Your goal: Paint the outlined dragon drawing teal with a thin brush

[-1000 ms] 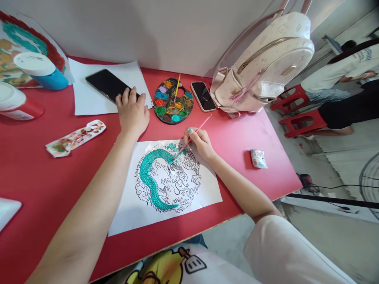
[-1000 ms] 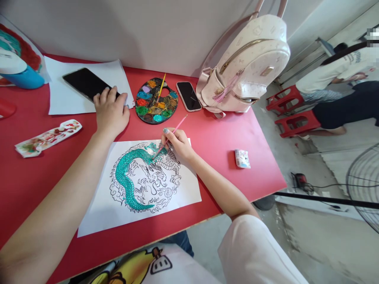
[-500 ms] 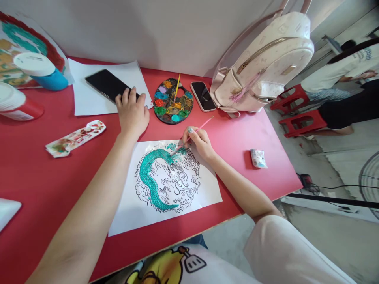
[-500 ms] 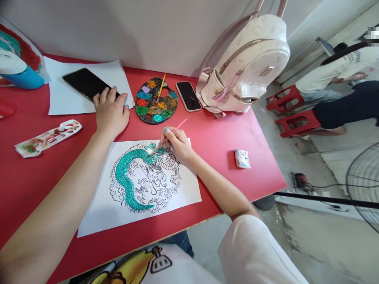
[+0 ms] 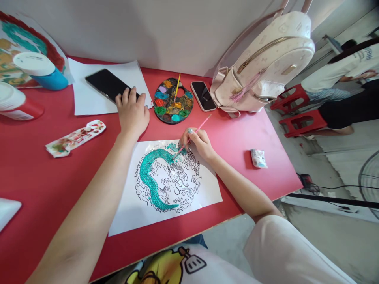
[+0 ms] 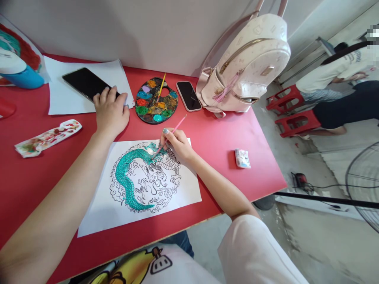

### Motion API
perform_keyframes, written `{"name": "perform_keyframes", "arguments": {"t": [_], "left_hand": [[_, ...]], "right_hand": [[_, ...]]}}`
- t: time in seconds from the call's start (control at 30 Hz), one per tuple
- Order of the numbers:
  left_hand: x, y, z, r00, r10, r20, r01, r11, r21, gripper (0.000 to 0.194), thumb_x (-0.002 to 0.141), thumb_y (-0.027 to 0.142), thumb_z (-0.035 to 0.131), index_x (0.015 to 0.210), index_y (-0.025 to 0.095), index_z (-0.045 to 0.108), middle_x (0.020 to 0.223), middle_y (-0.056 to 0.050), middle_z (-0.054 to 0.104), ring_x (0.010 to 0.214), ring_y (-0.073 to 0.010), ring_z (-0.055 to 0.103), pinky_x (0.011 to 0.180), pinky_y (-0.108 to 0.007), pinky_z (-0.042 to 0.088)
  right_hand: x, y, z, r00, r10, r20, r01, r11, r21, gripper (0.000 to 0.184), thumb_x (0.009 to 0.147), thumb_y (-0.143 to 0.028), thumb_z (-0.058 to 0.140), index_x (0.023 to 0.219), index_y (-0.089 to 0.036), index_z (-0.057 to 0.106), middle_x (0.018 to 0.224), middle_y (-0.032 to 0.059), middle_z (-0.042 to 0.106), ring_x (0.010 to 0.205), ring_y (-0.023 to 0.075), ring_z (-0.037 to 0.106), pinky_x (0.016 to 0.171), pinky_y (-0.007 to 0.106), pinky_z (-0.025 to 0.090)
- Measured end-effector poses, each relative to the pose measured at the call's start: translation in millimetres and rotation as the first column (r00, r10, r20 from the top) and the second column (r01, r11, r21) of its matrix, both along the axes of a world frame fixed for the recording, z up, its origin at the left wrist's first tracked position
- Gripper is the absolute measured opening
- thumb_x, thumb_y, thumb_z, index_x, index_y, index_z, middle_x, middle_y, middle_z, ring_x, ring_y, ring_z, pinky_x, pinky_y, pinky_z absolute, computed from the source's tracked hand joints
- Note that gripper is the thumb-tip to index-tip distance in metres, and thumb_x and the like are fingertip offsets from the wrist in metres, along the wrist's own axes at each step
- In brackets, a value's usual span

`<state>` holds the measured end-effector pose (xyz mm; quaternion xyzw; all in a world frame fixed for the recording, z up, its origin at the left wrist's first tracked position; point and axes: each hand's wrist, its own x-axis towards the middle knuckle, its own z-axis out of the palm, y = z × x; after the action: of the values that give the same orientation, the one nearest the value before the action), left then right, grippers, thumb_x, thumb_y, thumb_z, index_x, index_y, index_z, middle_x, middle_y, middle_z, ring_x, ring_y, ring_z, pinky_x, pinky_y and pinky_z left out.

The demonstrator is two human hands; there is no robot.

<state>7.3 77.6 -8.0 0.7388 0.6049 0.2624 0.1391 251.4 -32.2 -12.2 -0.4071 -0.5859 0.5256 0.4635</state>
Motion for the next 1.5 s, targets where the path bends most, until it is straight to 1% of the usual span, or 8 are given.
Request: {"name": "perform_keyframes", "arguments": {"t": [0.13, 0.27, 0.4, 0.7, 0.8, 0.97, 1.17, 1.5], "left_hand": [[-1.1, 1.1, -7.3, 0.998, 0.003, 0.055, -0.007, 0.997, 0.072, 0.052, 0.104, 0.035, 0.062, 0.155, 0.038, 0.070, 0.180, -0.008, 0.063, 0.178, -0.0451, 0.039, 0.147, -0.080, 0.020], [-1.3, 1.3, -6.8, 1.000, 0.003, 0.026, -0.004, 1.000, 0.025, 0.052, 0.104, 0.034, 0.062, 0.155, 0.036, 0.071, 0.185, -0.008, 0.057, 0.180, -0.0448, 0.035, 0.148, -0.078, 0.018], [-0.8, 1.7, -4.9, 1.000, 0.017, -0.007, -0.017, 1.000, 0.023, 0.052, 0.106, 0.029, 0.054, 0.155, 0.032, 0.071, 0.188, -0.011, 0.053, 0.180, -0.0439, 0.037, 0.148, -0.077, 0.019], [-2.4, 1.1, -2.4, 1.000, -0.011, 0.000, 0.011, 1.000, -0.014, 0.058, 0.101, 0.043, 0.070, 0.160, 0.037, 0.068, 0.188, -0.007, 0.053, 0.182, -0.0463, 0.031, 0.149, -0.077, 0.016], [-3.0, 2.1, -5.3, 1.000, -0.015, -0.010, 0.015, 1.000, 0.007, 0.057, 0.104, 0.044, 0.067, 0.161, 0.039, 0.066, 0.186, -0.006, 0.056, 0.181, -0.0445, 0.033, 0.149, -0.075, 0.018], [-2.0, 1.8, -9.3, 1.000, 0.011, 0.004, -0.011, 0.997, 0.076, 0.052, 0.108, 0.038, 0.055, 0.158, 0.039, 0.069, 0.181, -0.007, 0.062, 0.177, -0.0429, 0.041, 0.148, -0.077, 0.022], [-1.5, 0.2, -6.9, 0.999, -0.010, 0.031, 0.007, 0.997, 0.073, 0.054, 0.105, 0.041, 0.062, 0.158, 0.041, 0.068, 0.176, -0.007, 0.066, 0.177, -0.0441, 0.040, 0.147, -0.078, 0.022], [-4.2, 1.3, -4.6, 0.999, -0.031, 0.044, 0.030, 0.999, 0.028, 0.057, 0.102, 0.042, 0.066, 0.159, 0.039, 0.068, 0.184, -0.007, 0.058, 0.180, -0.0469, 0.035, 0.148, -0.081, 0.017]], "right_hand": [[0.7, 0.7, -0.6, 1.000, 0.001, 0.006, -0.001, 1.000, 0.016, 0.072, 0.105, -0.089, 0.067, 0.075, -0.023, 0.069, 0.064, 0.0001, 0.063, 0.061, 0.0153, 0.057, 0.059, 0.031, 0.049], [2.2, 1.7, -0.2, 1.000, 0.025, 0.016, -0.026, 0.999, 0.024, 0.072, 0.107, -0.088, 0.065, 0.074, -0.023, 0.069, 0.061, -0.0006, 0.061, 0.061, 0.0154, 0.058, 0.061, 0.031, 0.053], [2.5, 1.8, 0.5, 0.999, 0.022, 0.033, -0.023, 0.999, 0.033, 0.073, 0.105, -0.090, 0.065, 0.075, -0.023, 0.070, 0.065, 0.0012, 0.065, 0.062, 0.0159, 0.059, 0.062, 0.031, 0.054], [2.2, 0.2, 1.1, 0.999, 0.046, 0.013, -0.046, 0.999, 0.020, 0.073, 0.105, -0.089, 0.067, 0.073, -0.024, 0.068, 0.062, 0.0000, 0.064, 0.063, 0.0167, 0.064, 0.065, 0.032, 0.057], [2.2, 0.3, 1.8, 0.999, 0.035, 0.026, -0.036, 0.999, 0.023, 0.074, 0.104, -0.091, 0.067, 0.074, -0.023, 0.069, 0.063, 0.0006, 0.066, 0.063, 0.0164, 0.064, 0.065, 0.032, 0.057], [0.7, -0.6, 3.4, 0.999, 0.038, 0.014, -0.038, 0.999, 0.009, 0.074, 0.103, -0.091, 0.067, 0.071, -0.024, 0.067, 0.060, 0.0003, 0.064, 0.062, 0.0170, 0.063, 0.065, 0.032, 0.056], [0.6, -1.7, 4.7, 0.998, 0.057, 0.028, -0.058, 0.998, 0.004, 0.074, 0.103, -0.091, 0.067, 0.072, -0.023, 0.070, 0.060, 0.0004, 0.064, 0.062, 0.0172, 0.064, 0.065, 0.032, 0.057], [1.7, -1.2, 3.3, 0.999, 0.048, 0.019, -0.048, 0.999, 0.024, 0.073, 0.106, -0.088, 0.067, 0.073, -0.023, 0.069, 0.061, 0.0001, 0.065, 0.062, 0.0161, 0.064, 0.065, 0.032, 0.055]]}}
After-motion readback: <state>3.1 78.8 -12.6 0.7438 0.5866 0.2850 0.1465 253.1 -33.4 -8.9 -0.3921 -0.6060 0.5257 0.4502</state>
